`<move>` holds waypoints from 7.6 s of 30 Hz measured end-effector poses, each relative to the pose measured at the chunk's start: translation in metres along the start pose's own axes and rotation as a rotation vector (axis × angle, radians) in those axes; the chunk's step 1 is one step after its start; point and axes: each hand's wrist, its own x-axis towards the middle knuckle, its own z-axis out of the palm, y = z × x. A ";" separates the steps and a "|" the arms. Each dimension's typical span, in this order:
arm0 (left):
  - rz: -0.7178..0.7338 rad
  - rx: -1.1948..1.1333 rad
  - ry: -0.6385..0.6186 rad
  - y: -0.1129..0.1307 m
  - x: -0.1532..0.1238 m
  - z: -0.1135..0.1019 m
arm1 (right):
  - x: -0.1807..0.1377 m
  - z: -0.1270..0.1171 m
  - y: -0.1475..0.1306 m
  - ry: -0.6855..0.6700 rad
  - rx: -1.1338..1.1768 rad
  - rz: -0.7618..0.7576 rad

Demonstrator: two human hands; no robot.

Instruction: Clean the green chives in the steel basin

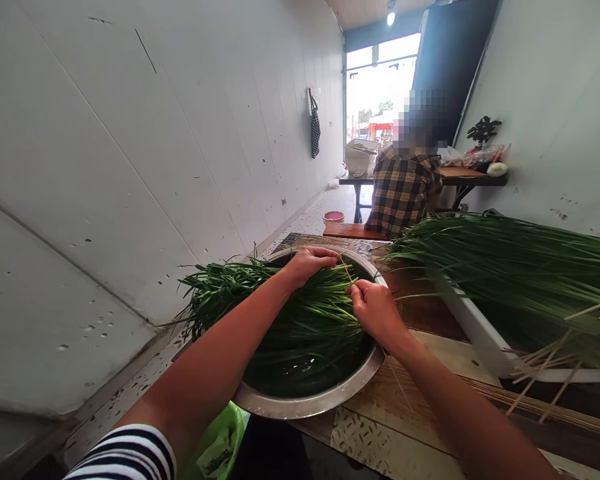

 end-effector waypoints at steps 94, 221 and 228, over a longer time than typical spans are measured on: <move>0.223 0.333 -0.396 0.019 -0.017 0.004 | 0.002 0.000 0.002 0.066 0.062 -0.020; 0.198 0.449 -0.036 -0.013 0.016 0.001 | 0.000 0.002 0.004 0.028 -0.027 -0.006; 0.077 0.157 0.004 -0.018 0.018 -0.005 | 0.001 0.002 0.003 0.013 -0.039 -0.013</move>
